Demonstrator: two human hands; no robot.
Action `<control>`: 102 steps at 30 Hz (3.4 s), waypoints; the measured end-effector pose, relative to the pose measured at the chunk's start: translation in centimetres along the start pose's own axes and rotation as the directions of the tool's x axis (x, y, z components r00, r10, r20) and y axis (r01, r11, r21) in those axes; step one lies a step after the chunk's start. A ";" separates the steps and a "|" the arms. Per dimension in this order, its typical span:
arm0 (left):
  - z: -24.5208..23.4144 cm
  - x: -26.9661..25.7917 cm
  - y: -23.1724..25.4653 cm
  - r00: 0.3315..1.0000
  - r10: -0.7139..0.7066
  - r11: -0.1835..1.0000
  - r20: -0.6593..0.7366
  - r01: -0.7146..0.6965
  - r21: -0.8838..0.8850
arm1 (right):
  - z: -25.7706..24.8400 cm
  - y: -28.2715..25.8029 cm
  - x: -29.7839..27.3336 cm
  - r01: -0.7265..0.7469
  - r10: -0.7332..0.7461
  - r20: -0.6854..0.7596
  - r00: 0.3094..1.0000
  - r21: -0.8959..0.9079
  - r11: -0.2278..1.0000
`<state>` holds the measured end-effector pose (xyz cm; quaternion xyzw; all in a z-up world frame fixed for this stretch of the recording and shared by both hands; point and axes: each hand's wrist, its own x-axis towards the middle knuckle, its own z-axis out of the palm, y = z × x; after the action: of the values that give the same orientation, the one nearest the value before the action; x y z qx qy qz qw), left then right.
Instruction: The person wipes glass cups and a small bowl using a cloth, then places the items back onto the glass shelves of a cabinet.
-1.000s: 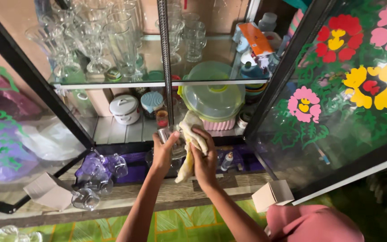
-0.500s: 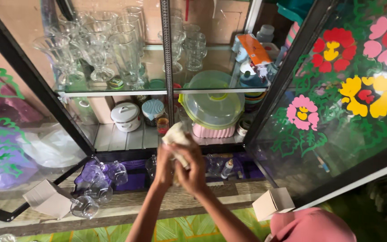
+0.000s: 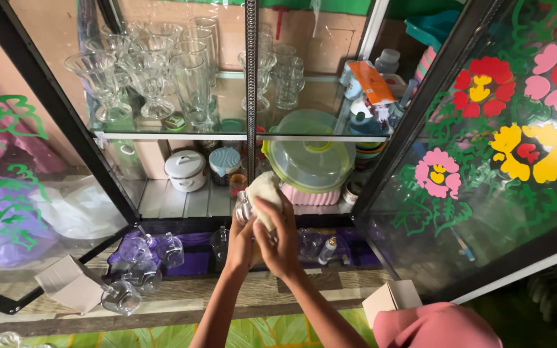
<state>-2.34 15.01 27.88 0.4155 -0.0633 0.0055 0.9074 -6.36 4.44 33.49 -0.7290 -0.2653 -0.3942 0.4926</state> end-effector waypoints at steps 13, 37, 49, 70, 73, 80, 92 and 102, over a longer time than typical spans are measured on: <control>4.0 -1.9 2.0 0.989 -0.038 0.995 0.144 0.051 -0.088 | -2.3 3.4 1.3 -0.339 0.400 -0.058 0.915 0.428 0.838; 2.0 -1.8 1.2 0.949 0.293 0.908 -0.121 -0.236 0.346 | 0.6 2.0 -2.5 -0.122 0.147 -0.104 0.984 0.218 0.968; -0.6 -0.9 0.6 0.998 -0.053 0.986 0.027 0.048 0.158 | -0.6 1.3 0.3 -0.306 0.341 0.008 0.940 0.460 0.833; 3.2 -4.3 6.7 0.852 0.515 0.760 0.093 -0.504 0.410 | 4.0 4.3 -4.5 -0.585 0.579 0.311 0.754 0.718 0.376; 4.2 -5.3 9.4 0.804 0.588 0.618 0.090 -0.518 0.592 | 4.7 5.1 -4.9 -0.581 0.533 0.345 0.773 0.722 0.375; 2.7 -7.5 14.4 0.662 0.724 0.157 0.191 -0.428 0.890 | 4.5 -1.8 0.4 -0.366 0.434 0.000 0.901 0.534 0.762; -2.6 -6.4 18.3 0.593 0.623 -0.433 0.510 -0.281 0.856 | 9.0 -2.2 3.7 0.056 -0.164 0.394 0.904 0.272 0.961; -3.0 -6.4 23.2 0.574 0.413 -0.676 0.707 -0.328 0.660 | 11.0 -1.7 4.3 -0.611 0.117 0.755 0.645 0.417 0.673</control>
<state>-9.79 32.76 42.69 0.8553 -0.1882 0.4814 0.0351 -1.89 15.26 35.71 -0.6443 -0.3776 0.1294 0.6523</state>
